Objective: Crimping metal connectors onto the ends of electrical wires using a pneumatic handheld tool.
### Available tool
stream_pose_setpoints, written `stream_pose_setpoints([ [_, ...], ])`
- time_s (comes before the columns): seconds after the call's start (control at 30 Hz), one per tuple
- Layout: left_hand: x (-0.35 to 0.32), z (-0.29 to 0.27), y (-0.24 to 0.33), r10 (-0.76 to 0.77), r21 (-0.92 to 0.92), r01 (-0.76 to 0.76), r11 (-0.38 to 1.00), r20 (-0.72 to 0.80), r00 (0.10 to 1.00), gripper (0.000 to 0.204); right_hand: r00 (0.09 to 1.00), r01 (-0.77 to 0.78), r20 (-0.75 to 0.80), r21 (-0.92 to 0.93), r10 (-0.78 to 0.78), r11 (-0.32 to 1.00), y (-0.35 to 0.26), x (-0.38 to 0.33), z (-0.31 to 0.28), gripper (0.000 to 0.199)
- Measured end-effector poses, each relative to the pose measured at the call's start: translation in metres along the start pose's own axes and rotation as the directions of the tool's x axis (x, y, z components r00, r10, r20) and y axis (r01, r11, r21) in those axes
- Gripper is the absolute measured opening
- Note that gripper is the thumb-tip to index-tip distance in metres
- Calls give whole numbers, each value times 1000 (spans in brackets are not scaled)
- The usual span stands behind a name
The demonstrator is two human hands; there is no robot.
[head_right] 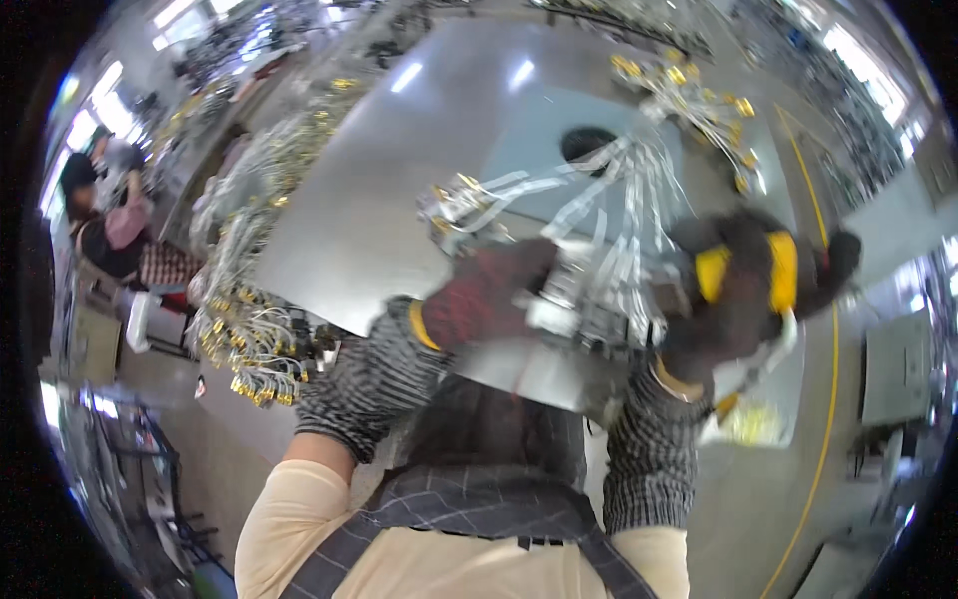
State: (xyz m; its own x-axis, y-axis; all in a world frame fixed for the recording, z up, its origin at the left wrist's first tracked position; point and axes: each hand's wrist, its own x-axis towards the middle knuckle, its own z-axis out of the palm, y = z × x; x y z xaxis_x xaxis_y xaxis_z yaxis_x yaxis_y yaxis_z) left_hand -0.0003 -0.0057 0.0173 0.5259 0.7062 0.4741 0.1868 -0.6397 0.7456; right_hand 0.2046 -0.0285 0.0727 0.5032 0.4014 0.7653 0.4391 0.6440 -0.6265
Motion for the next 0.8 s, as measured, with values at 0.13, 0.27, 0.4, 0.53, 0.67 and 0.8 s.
stream_pose_setpoints([
  [0.13, -13, -12, -21, -185, 203, 168, 965, 68, 980, 59, 977, 169, 121, 76, -177, 983, -10, -7, 27, 35],
  [0.27, 2, 0, -11, -246, 257, 209, 943, 121, 962, 60, 987, -58, 159, 454, -17, 889, -5, -11, 27, 73],
  [0.4, 4, 1, 7, -247, 428, 161, 890, 153, 957, 61, 990, -38, 136, 490, -33, 871, -5, -14, 21, 75],
  [0.53, -3, 4, -6, -225, 316, 188, 930, 85, 971, 61, 991, -25, 124, 540, -50, 841, -1, -17, 21, 78],
  [0.67, 0, 0, -1, -280, 275, 237, 932, 127, 952, 62, 992, -58, 122, 492, -3, 869, 4, -19, 21, 78],
  [0.8, 1, 6, -5, -321, 160, 295, 942, 176, 930, 66, 989, -82, 146, 463, 15, 883, 1, -23, 21, 78],
])
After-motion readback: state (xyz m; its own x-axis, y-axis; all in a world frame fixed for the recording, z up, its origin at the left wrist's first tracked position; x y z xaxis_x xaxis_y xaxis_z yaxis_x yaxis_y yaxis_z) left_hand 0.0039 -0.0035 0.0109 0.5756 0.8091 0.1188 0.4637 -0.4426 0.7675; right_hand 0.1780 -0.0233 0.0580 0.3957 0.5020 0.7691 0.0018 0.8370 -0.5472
